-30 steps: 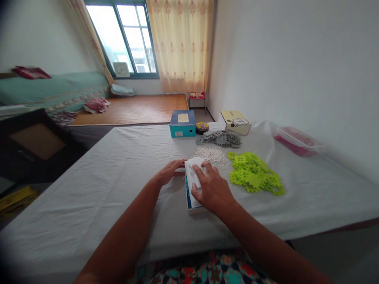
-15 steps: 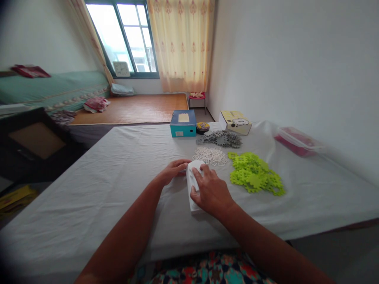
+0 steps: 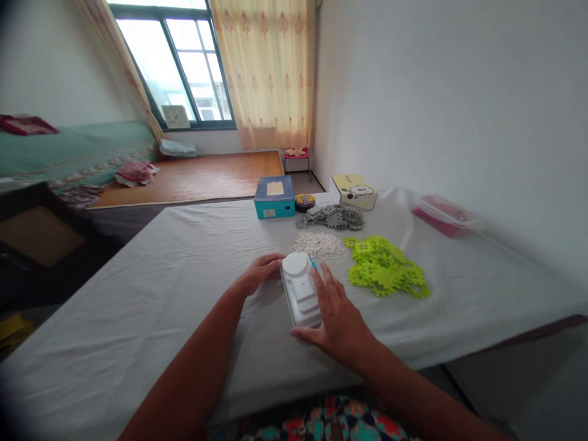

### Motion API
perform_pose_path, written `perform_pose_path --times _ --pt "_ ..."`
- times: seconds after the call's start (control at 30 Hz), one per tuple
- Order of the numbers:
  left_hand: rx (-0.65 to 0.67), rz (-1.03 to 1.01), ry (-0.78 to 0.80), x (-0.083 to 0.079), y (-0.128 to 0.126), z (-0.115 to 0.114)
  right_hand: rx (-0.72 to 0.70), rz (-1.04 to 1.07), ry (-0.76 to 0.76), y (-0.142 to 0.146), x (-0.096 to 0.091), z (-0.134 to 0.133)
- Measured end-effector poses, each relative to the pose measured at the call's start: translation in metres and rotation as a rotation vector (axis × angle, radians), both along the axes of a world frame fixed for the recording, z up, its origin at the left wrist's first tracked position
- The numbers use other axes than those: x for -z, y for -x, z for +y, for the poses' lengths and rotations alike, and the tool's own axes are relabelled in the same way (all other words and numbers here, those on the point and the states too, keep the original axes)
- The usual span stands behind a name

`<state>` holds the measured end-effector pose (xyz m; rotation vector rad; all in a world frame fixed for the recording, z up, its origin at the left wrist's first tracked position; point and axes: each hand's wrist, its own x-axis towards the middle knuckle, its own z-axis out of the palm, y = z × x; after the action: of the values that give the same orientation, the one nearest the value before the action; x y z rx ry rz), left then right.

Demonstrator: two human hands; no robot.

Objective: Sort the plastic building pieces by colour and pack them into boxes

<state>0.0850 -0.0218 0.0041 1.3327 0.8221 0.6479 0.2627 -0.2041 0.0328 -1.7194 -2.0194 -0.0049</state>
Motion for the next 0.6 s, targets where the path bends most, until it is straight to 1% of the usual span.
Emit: perform_pose_path --times 0.1,0.17,0.27,0.4,0.47,0.6 --pt "0.008 0.071 -0.008 -0.005 0.002 -0.001 0.031 0.049 0.090 0.003 0.014 -0.007" --pt "0.016 0.115 -0.030 -0.007 0.005 -0.001 0.044 0.048 0.119 0.001 0.016 -0.007" --pt "0.028 0.162 -0.066 -0.009 0.008 0.001 0.049 0.057 0.160 -0.006 0.015 -0.007" --pt "0.063 0.206 -0.097 -0.007 0.010 0.005 0.045 0.115 0.237 -0.016 0.014 -0.005" --pt "0.066 0.212 -0.103 -0.006 0.011 0.007 0.017 0.153 0.234 -0.022 0.013 -0.003" --pt "-0.015 0.183 -0.065 -0.004 0.011 0.009 -0.045 0.284 0.189 -0.041 0.003 -0.003"
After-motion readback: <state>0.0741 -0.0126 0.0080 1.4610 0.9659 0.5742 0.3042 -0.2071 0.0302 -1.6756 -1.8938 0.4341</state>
